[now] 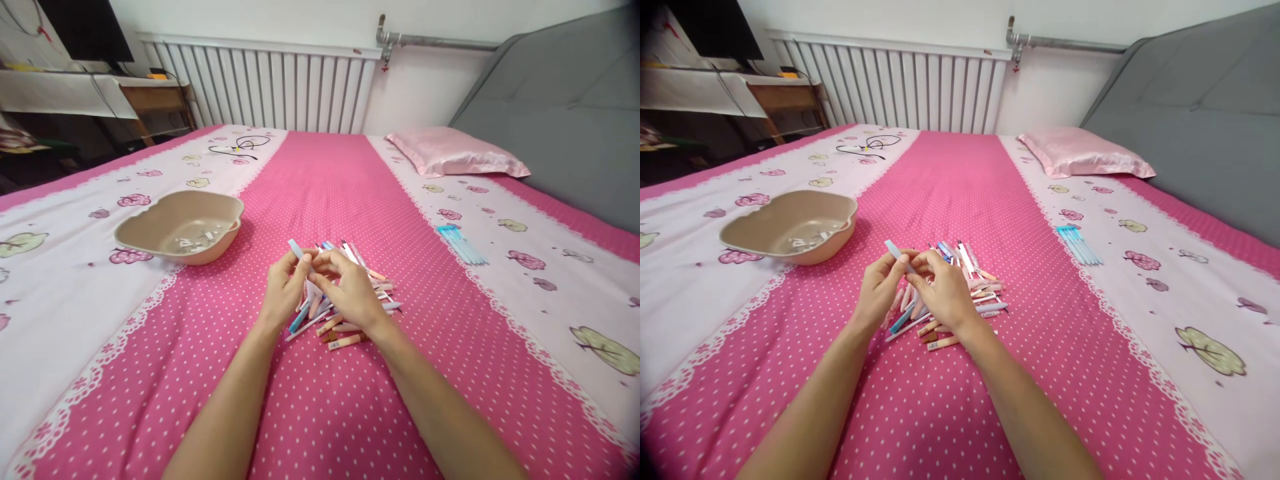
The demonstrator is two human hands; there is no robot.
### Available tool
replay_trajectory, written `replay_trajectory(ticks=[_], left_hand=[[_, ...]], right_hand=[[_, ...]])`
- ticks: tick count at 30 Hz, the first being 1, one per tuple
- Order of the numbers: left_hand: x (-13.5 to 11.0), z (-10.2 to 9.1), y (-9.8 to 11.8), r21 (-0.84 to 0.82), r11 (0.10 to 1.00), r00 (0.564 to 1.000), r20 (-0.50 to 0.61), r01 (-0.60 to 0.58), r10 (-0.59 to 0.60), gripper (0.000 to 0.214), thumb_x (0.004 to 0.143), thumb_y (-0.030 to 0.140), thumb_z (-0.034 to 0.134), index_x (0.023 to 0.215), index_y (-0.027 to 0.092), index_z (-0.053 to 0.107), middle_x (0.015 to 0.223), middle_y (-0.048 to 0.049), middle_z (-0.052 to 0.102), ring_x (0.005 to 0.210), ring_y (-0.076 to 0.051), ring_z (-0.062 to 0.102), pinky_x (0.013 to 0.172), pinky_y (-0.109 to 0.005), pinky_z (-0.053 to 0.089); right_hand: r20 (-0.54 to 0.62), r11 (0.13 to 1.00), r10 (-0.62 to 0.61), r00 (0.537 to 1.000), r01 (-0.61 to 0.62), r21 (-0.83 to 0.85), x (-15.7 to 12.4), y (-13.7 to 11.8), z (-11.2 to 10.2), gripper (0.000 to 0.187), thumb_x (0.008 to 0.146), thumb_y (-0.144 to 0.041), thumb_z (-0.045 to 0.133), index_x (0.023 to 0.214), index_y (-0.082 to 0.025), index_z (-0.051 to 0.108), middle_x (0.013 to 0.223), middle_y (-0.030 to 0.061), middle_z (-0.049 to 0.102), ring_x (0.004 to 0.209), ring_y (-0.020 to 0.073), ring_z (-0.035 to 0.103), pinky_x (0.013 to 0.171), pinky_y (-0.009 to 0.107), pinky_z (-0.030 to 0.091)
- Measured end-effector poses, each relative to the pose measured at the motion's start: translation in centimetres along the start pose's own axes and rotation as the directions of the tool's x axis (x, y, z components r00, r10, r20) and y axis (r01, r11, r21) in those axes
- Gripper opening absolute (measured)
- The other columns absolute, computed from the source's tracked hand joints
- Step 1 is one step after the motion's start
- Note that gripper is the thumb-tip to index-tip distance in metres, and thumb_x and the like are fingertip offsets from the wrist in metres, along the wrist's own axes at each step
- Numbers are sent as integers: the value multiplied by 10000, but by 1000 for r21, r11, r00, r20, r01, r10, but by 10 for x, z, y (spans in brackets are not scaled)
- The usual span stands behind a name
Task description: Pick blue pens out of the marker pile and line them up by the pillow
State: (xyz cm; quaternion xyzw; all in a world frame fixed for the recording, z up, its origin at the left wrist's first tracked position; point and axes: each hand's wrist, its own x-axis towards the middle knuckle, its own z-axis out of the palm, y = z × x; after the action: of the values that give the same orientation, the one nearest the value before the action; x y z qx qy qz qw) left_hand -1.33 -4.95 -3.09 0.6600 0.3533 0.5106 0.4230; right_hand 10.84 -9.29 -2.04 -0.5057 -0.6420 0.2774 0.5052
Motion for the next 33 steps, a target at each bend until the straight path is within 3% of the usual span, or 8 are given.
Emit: replay_trajectory(ticks=[7, 10, 13, 16, 20, 25, 30, 33], left_hand=[[6, -8, 0, -89, 996, 945, -327, -25, -5, 208, 869, 302, 444, 972, 140, 525, 734, -23, 613, 713, -126, 580, 731, -262, 444], [6, -7, -1, -79, 996, 949, -314, -39, 12, 224, 877, 290, 422, 1048, 153, 467, 717, -5, 590, 668, -118, 563, 686, -255, 439], [5, -5, 0, -70, 996, 957, -290, -51, 28, 208, 867, 268, 428, 1039, 159, 467, 731, 1, 566, 638, -106, 536, 641, -237, 430], [5, -5, 0, -56, 997, 953, -302, -45, 26, 179, 848, 245, 443, 995, 156, 494, 728, 7, 539, 626, -96, 506, 614, -219, 412], [5, -7, -4, -78, 997, 955, -295, 7, -30, 151, 822, 239, 468, 931, 150, 523, 689, 14, 494, 611, -100, 466, 581, -214, 388], [4, -9, -7, 2, 999, 947, -321, 33, -30, 138, 821, 241, 457, 902, 172, 546, 626, 37, 403, 571, -100, 384, 543, -209, 339], [3, -10, -2, 18, 997, 957, -283, 69, -62, 170, 839, 307, 453, 840, 176, 562, 613, 37, 388, 559, -102, 372, 532, -212, 321], [2, -8, 2, -70, 993, 960, -259, 91, -106, 263, 852, 390, 440, 786, 169, 568, 550, 42, 351, 489, -95, 334, 474, -212, 294]], right_hand=[[88, 905, 192, 977, -142, -401, 0, -3, -41, 177, 721, -116, 555, 796, -213, 682, 771, 5, 696, 699, 147, 632, 658, 260, 458], [266, 863, 221, 938, -61, -501, -4, -8, -45, 251, 708, -83, 528, 743, -247, 716, 738, -15, 704, 691, 149, 631, 636, 242, 437], [459, 864, 238, 856, 30, -502, -8, -11, -36, 241, 693, -92, 555, 750, -250, 727, 744, -20, 715, 699, 149, 644, 614, 220, 429], [506, 835, 293, 812, 41, -549, -10, -14, -20, 226, 682, -95, 571, 758, -239, 729, 688, -10, 710, 680, 156, 655, 612, 217, 431], [487, 765, 279, 828, 115, -634, -13, -20, 1, 242, 696, -118, 586, 824, -266, 727, 705, 16, 707, 712, 180, 654, 633, 239, 432], [461, 666, 296, 836, 165, -727, -16, -23, 19, 215, 733, -99, 551, 820, -203, 718, 794, 81, 705, 747, 207, 651, 660, 266, 430], [522, 718, 186, 833, 248, -651, -15, -19, 13, 196, 755, -93, 532, 802, -198, 691, 840, 57, 687, 779, 187, 634, 672, 263, 411], [486, 802, 107, 868, 214, -558, -11, -22, -4, 140, 759, -133, 576, 793, -213, 685, 859, 24, 680, 817, 163, 615, 691, 247, 405]])
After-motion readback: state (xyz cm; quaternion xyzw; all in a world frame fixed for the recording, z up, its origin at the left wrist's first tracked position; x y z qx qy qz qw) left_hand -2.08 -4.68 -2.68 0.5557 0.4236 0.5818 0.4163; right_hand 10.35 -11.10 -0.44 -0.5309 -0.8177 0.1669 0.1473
